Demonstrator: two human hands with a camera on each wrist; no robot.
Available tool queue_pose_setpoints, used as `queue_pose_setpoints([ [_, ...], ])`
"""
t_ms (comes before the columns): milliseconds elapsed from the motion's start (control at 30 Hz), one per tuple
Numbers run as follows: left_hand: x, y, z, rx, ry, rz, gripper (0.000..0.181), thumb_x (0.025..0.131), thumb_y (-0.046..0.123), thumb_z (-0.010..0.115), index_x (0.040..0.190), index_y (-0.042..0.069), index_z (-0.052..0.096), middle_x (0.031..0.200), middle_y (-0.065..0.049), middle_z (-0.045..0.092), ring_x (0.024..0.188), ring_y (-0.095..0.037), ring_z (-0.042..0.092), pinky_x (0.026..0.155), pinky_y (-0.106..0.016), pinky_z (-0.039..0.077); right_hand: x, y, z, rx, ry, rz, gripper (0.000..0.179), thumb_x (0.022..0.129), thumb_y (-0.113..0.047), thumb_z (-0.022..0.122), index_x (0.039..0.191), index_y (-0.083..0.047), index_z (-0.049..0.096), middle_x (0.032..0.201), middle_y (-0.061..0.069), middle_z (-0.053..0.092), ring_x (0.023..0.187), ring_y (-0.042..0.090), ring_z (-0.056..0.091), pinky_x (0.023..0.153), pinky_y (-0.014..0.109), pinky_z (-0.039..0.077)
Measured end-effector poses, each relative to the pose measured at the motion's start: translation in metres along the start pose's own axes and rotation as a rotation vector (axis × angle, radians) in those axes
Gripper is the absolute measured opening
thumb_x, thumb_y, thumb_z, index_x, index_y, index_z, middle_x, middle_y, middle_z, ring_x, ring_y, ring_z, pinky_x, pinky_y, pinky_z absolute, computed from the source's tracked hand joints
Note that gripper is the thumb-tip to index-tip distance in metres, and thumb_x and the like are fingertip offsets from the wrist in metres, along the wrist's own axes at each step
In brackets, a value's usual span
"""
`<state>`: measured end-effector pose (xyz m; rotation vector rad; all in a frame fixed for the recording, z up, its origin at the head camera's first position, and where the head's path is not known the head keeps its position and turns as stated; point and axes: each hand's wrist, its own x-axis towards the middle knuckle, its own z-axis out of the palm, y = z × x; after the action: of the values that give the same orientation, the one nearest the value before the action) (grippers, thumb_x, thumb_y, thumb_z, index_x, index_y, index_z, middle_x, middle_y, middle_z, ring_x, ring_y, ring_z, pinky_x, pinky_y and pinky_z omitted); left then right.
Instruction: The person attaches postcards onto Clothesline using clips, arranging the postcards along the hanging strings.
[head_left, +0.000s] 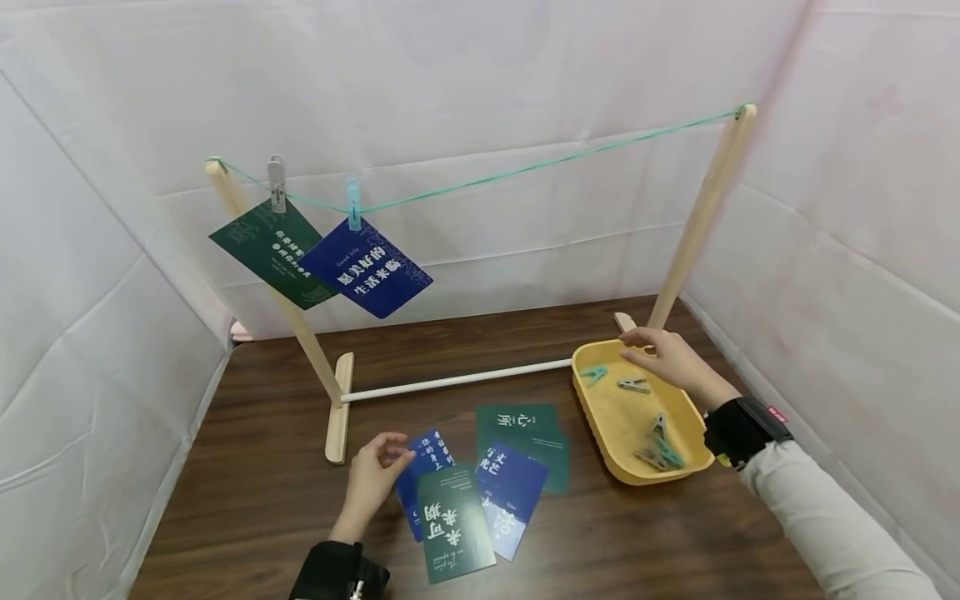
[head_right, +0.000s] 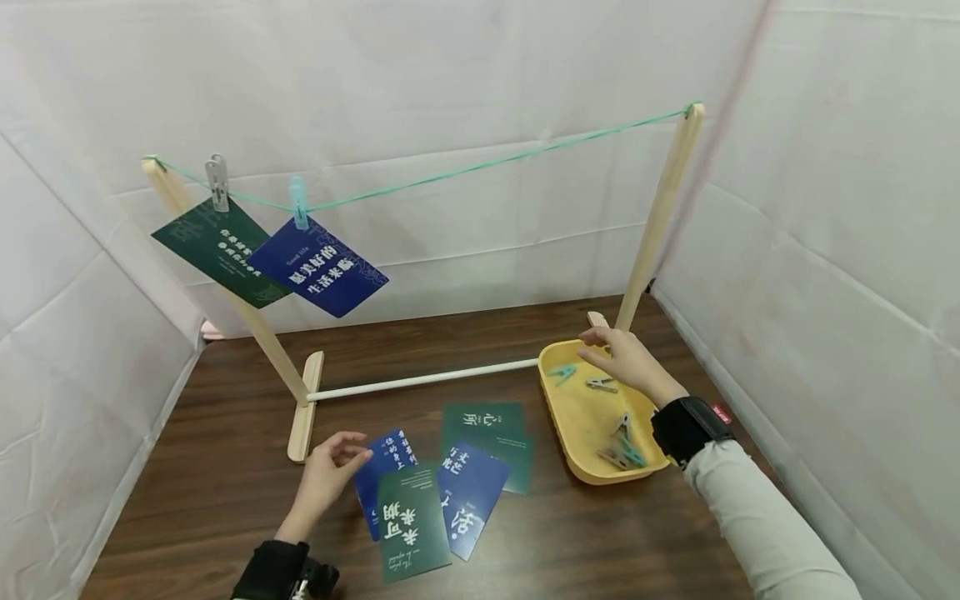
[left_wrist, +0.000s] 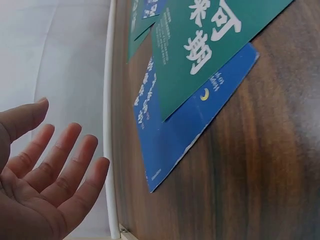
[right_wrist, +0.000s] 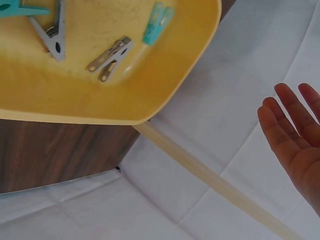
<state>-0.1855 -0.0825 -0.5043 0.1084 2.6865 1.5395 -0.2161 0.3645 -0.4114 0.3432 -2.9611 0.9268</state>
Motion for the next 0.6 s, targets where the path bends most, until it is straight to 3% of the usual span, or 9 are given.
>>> queue_pose_setpoints([
  [267,-0.008,-0.007,0.008,0.063,-0.065,0.053,0.026,0.085,0.007,0.068,0.108,-0.002,0.063,0.094,-0.018,0.069,0.084,-0.030,0.066,0.072,-0.039,0.055,-0.007,0.019,0.010,-0.030,-0.046,0.063,0.041,0.097,-0.022,0.053,0.124,0.010,0.053,0.122,0.031,0.056,0.114,0.046,0.051,0.094,0.055,0.044],
  [433,-0.012,-0.006,0.011,0.078,-0.123,0.058,0.032,0.085,0.008,0.069,0.114,-0.002,0.062,0.104,-0.023,0.067,0.096,-0.036,0.063,0.082,-0.046,0.053,-0.013,0.032,0.017,-0.092,-0.071,0.093,0.040,0.096,-0.021,0.054,0.122,0.010,0.054,0.119,0.031,0.058,0.111,0.046,0.052,0.092,0.054,0.046],
  [600,-0.014,-0.006,0.014,0.103,-0.153,0.056,0.034,0.084,0.008,0.070,0.114,-0.003,0.062,0.107,-0.024,0.065,0.098,-0.038,0.063,0.083,-0.047,0.052,-0.018,0.043,0.022,-0.107,-0.122,0.136,0.040,0.096,-0.021,0.055,0.121,0.010,0.054,0.116,0.030,0.059,0.105,0.044,0.056,0.088,0.052,0.047],
])
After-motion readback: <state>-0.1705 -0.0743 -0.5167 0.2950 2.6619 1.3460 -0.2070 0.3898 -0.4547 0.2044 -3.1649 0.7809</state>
